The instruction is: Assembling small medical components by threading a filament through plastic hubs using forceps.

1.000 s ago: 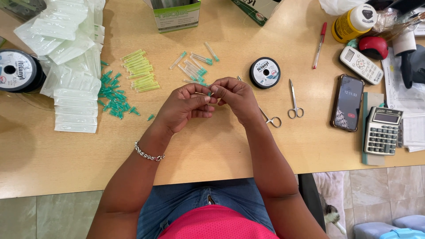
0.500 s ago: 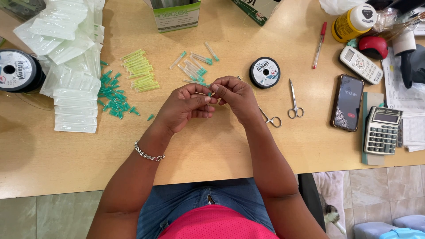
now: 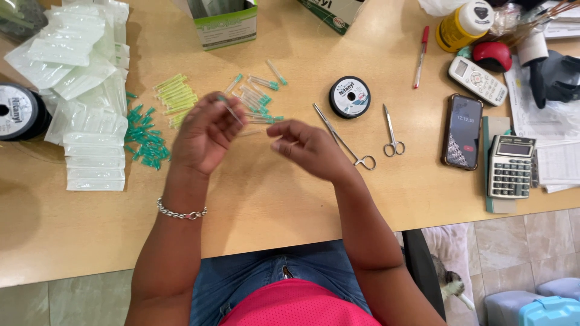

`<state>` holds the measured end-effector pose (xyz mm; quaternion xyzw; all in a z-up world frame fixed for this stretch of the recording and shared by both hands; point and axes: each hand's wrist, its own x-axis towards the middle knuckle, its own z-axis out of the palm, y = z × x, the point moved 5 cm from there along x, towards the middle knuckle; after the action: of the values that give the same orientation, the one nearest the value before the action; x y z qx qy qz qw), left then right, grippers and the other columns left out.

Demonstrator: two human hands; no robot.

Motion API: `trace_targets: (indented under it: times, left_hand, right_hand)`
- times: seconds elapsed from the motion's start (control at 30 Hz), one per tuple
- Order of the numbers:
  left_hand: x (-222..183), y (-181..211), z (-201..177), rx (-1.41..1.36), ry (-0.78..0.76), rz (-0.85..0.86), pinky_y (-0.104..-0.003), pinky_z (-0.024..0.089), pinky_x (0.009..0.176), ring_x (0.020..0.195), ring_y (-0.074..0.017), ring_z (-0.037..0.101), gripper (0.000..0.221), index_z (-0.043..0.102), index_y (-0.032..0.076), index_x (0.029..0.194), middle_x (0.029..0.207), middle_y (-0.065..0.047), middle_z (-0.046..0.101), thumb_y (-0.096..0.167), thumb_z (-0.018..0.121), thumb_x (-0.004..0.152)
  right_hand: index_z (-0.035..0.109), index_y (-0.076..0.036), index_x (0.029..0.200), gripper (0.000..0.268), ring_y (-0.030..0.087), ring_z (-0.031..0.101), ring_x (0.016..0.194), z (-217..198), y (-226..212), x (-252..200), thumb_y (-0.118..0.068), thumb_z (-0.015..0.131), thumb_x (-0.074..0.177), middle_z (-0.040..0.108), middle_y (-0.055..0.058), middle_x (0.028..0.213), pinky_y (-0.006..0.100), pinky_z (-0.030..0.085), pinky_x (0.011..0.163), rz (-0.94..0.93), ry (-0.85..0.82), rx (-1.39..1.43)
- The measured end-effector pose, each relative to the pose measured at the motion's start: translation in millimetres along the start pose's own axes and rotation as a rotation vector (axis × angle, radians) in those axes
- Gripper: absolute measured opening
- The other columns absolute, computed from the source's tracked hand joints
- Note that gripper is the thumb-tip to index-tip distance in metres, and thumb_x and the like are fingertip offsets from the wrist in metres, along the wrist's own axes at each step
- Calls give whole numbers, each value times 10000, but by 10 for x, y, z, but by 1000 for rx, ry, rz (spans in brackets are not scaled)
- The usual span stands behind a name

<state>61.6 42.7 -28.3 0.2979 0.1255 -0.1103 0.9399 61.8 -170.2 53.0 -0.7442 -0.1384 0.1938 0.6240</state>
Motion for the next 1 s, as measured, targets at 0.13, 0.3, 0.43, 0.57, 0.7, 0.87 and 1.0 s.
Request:
trace_targets:
  times: [0.13, 0.3, 0.43, 0.57, 0.7, 0.87, 1.0]
  left_hand:
    - [52, 269, -372, -143, 142, 168, -356, 676, 959, 1053, -217, 773, 79, 697, 138, 1036, 1155, -77, 778, 121, 704, 959]
    - [37, 425, -483, -269, 195, 248, -324, 683, 962, 1064, -213, 772, 45, 713, 109, 980, 1168, -96, 778, 84, 708, 944]
    - [-11, 442, -400, -244, 183, 277, -313, 685, 974, 1077, -207, 775, 51, 689, 120, 979, 1164, -94, 778, 84, 691, 943]
    - [21, 358, -335, -194, 157, 259, -319, 689, 975, 1083, -220, 776, 53, 679, 121, 981, 1169, -103, 774, 82, 689, 946]
    - [-11, 269, -205, -154, 141, 238, -326, 687, 975, 1080, -224, 775, 57, 666, 123, 976, 1157, -106, 772, 86, 693, 942]
    - [32, 165, -197, -97, 128, 221, -317, 687, 948, 991, -199, 781, 83, 647, 120, 986, 1019, -79, 762, 63, 689, 944]
    - [16, 117, -146, -88, 118, 207, -328, 686, 940, 981, -206, 783, 94, 642, 110, 1000, 1003, -88, 756, 48, 686, 946]
  right_hand:
    - [747, -52, 1124, 255, 355, 766, 937, -140, -389, -493, -161, 774, 895, 765, 195, 992, 434, 600, 799, -68, -142, -404]
    - [756, -236, 1104, 206, 200, 764, 930, -749, 120, -952, -230, 755, 898, 780, 15, 960, 379, 569, 810, 242, 199, -820]
    - [684, -325, 1161, 315, 122, 684, 1068, -1005, 640, -1193, -444, 747, 876, 685, -94, 1121, 339, 554, 863, 513, 356, -1027]
    - [643, -326, 1190, 388, 112, 672, 1096, -948, 637, -1213, -498, 734, 853, 634, -96, 1155, 343, 550, 890, 600, 347, -999]
    - [577, -275, 1272, 531, 213, 666, 1145, -849, 529, -1113, -487, 760, 821, 613, -14, 1238, 415, 544, 952, 621, 320, -939]
    - [475, -264, 1322, 502, 280, 717, 1036, -745, 519, -1013, -382, 608, 852, 691, -4, 993, 430, 535, 915, 710, 232, -1026]
    - [488, -281, 1334, 514, 313, 663, 1131, -789, 576, -1055, -394, 612, 848, 656, 51, 1167, 452, 538, 909, 661, 187, -1147]
